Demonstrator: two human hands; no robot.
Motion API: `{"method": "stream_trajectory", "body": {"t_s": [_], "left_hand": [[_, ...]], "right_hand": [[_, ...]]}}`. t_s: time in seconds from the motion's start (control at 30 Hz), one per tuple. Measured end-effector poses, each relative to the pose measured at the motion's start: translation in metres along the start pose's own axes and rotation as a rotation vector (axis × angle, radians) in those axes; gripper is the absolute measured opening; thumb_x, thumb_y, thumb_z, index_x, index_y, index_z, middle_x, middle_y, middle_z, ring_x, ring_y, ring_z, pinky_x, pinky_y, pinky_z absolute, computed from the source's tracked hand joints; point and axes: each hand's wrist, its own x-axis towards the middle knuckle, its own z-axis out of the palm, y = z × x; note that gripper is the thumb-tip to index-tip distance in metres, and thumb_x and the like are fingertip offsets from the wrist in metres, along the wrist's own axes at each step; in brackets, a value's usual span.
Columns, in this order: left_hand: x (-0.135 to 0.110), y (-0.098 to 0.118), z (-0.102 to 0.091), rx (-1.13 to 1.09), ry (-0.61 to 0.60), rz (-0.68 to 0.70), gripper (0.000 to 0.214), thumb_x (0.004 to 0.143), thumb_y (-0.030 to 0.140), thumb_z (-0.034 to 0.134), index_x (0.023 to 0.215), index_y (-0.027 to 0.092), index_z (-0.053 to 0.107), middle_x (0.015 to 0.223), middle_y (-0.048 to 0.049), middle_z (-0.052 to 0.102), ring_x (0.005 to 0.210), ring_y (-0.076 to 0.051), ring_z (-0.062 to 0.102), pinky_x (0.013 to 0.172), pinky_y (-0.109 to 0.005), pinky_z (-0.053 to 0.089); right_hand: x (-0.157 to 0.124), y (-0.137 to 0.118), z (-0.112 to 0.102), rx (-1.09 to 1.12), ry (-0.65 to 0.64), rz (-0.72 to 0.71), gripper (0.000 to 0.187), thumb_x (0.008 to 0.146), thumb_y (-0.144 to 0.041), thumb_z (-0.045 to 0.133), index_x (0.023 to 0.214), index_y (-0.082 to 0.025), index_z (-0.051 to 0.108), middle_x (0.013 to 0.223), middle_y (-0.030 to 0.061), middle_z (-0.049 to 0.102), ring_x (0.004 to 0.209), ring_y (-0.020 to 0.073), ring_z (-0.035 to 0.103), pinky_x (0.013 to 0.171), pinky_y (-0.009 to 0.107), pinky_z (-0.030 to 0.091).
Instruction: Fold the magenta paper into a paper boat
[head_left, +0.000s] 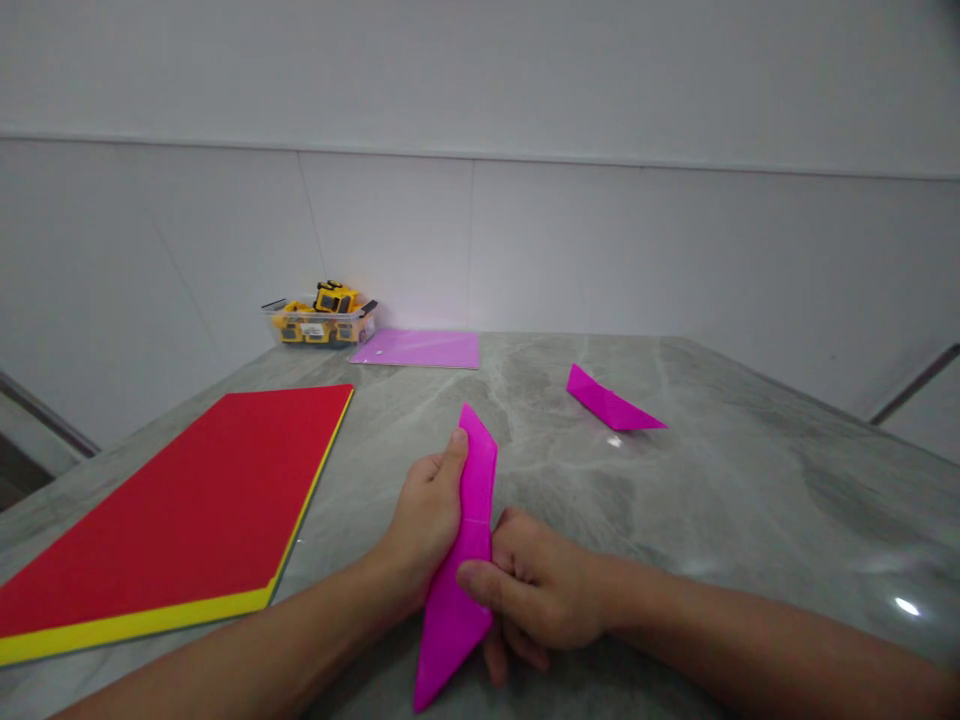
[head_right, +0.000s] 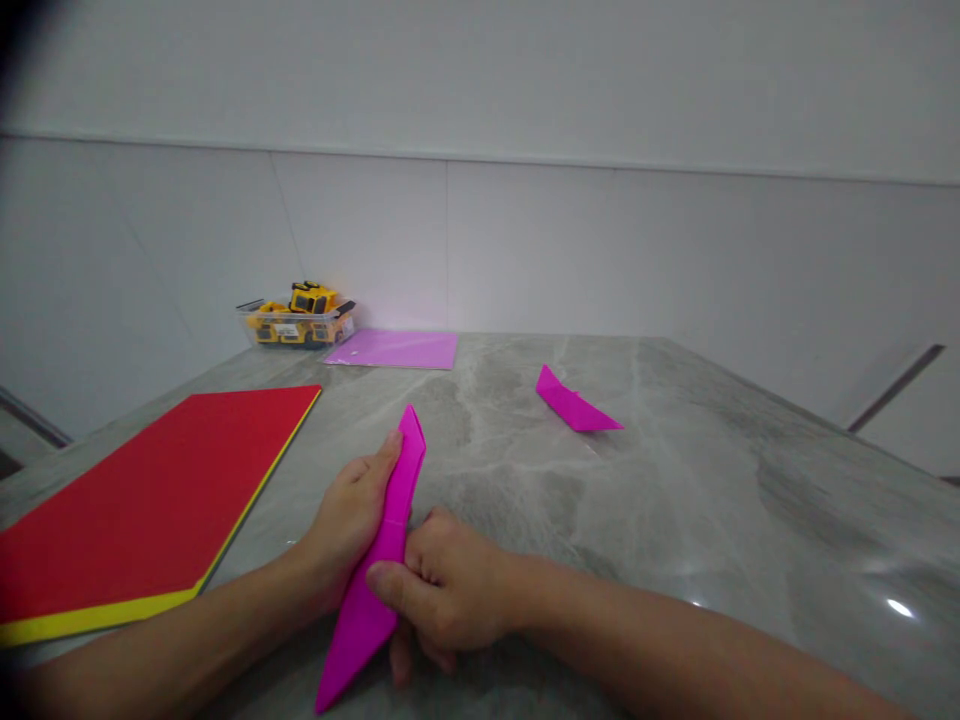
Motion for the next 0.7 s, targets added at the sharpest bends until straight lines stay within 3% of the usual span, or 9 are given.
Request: {"method": "stream_trajectory", "body": {"t_s": [0.13,0.23,0.3,0.4,0.47,0.5,0.63,0.7], "left_hand": [[0.004,0.000,-0.006,0.052,0.201,0.186,0.056,0.081,0.069,0.052,0.058,0.021,0.039,0.046,0.0076,0.032,0.042,-0.008,0.025,0.036,-0.020,0.021],[0.006,0.002,-0.006,0.035,0.238,0.161,0.054,0.084,0.066,0.051,0.057,0.020,0.039,0.046,0.0073,0.033,0.041,-0.008,0.027,0.037,-0.021,0.022],[0.004,0.004,-0.004,-0.001,0.142,-0.007,0.052,0.083,0.063,0.055,0.056,0.020,0.041,0.044,0.0073,0.034,0.039,-0.008,0.029,0.037,-0.022,0.023],[-0.001,0.004,0.000,-0.079,-0.157,-0.387,0.050,0.084,0.058,0.058,0.054,0.020,0.042,0.039,0.0067,0.034,0.036,-0.009,0.028,0.036,-0.023,0.021],[-0.002,0.003,0.001,-0.102,-0.256,-0.483,0.051,0.084,0.056,0.058,0.052,0.020,0.042,0.038,0.0067,0.033,0.034,-0.008,0.026,0.035,-0.023,0.020],[-0.002,0.002,0.001,-0.103,-0.219,-0.446,0.050,0.083,0.056,0.059,0.053,0.020,0.042,0.038,0.0067,0.034,0.035,-0.008,0.027,0.035,-0.023,0.020],[0.006,0.001,-0.005,-0.129,0.257,-0.071,0.050,0.084,0.063,0.055,0.061,0.020,0.046,0.045,0.0058,0.043,0.039,-0.010,0.038,0.038,-0.022,0.029],[0.011,0.001,-0.008,-0.156,0.405,0.009,0.051,0.086,0.065,0.048,0.063,0.020,0.046,0.047,0.0048,0.046,0.041,-0.011,0.042,0.039,-0.023,0.032]], "right_hand": [[0.005,-0.002,0.003,-0.037,0.076,0.096,0.048,0.095,-0.038,0.037,0.056,-0.016,0.056,0.046,-0.0035,0.051,0.038,0.0060,0.047,0.045,0.015,0.041],[0.005,-0.004,0.006,-0.095,0.085,0.051,0.047,0.094,-0.031,0.034,0.054,-0.017,0.054,0.045,-0.0037,0.052,0.041,0.0061,0.048,0.054,0.016,0.045],[0.003,-0.004,0.007,-0.123,0.044,-0.034,0.053,0.096,-0.030,0.026,0.051,-0.018,0.053,0.045,-0.0027,0.053,0.042,0.0066,0.049,0.058,0.017,0.046],[0.000,-0.003,0.007,-0.223,-0.035,-0.212,0.051,0.093,-0.026,0.028,0.050,-0.019,0.054,0.046,0.0000,0.057,0.050,0.0091,0.055,0.062,0.019,0.048],[-0.001,-0.003,0.007,-0.281,-0.046,-0.271,0.048,0.092,-0.025,0.031,0.050,-0.019,0.055,0.047,0.0004,0.058,0.052,0.0101,0.055,0.063,0.019,0.049],[-0.001,-0.002,0.007,-0.283,-0.036,-0.261,0.048,0.091,-0.025,0.032,0.050,-0.019,0.055,0.047,0.0000,0.058,0.051,0.0098,0.055,0.062,0.019,0.049],[0.004,-0.002,0.006,-0.174,0.125,-0.008,0.046,0.093,-0.028,0.035,0.056,-0.017,0.058,0.047,-0.0021,0.055,0.044,0.0074,0.050,0.051,0.017,0.044],[0.007,-0.002,0.007,-0.200,0.226,0.073,0.038,0.092,-0.029,0.042,0.063,-0.015,0.062,0.051,-0.0020,0.057,0.044,0.0075,0.050,0.048,0.017,0.040]]}}
